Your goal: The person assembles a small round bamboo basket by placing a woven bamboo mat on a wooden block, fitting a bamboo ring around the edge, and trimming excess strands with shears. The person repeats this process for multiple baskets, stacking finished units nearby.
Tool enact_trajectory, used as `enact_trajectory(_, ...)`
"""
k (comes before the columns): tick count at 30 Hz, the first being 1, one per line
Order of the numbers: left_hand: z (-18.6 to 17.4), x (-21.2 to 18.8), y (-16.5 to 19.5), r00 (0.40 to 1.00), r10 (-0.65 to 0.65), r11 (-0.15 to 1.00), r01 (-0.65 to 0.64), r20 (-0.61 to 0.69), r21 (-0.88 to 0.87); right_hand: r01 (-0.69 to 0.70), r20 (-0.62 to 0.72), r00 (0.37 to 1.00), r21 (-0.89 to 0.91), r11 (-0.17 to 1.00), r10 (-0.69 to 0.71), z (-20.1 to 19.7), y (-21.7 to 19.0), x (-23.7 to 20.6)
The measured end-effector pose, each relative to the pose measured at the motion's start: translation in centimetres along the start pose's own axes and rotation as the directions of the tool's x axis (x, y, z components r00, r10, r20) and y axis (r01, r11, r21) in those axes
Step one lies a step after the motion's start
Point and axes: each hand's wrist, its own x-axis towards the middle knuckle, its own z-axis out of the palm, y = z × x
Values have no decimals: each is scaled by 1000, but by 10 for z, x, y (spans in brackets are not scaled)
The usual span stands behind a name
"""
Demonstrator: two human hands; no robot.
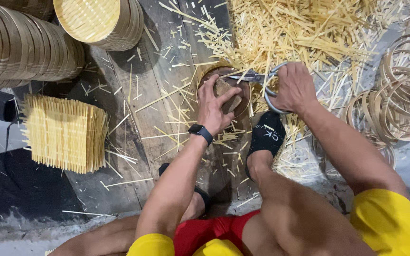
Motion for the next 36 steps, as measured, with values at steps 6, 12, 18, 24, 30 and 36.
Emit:
enact_trajectory(6, 6, -2, -2, 1000, 5, 1000, -6, -27, -15, -104, 260, 960, -6, 995, 102, 3, 11, 1)
enact_trajectory(12, -7, 7, -6, 993, 36, 999, -37, 114, 4, 30, 219, 976, -137, 990, 1, -20, 2, 20)
enact_trajectory(18, -10, 0, -1, 998, 61, 993, -60, -9, 105, -26, 288, 956, -124, 992, 61, -22, 15, 15)
enact_trajectory(24, 22, -16, 11, 951, -187, 981, 171, -247, -86, 42, 128, 992, -163, 986, -21, -15, 13, 15)
enact_trajectory(30, 16, -13, -5, 988, -76, 997, 78, -132, 11, 6, 285, 958, -136, 991, 34, -12, 17, 17)
enact_trajectory(36, 6, -5, -6, 997, -32, 997, 27, -63, -73, 75, 128, 990, -131, 989, -58, -14, 19, 16)
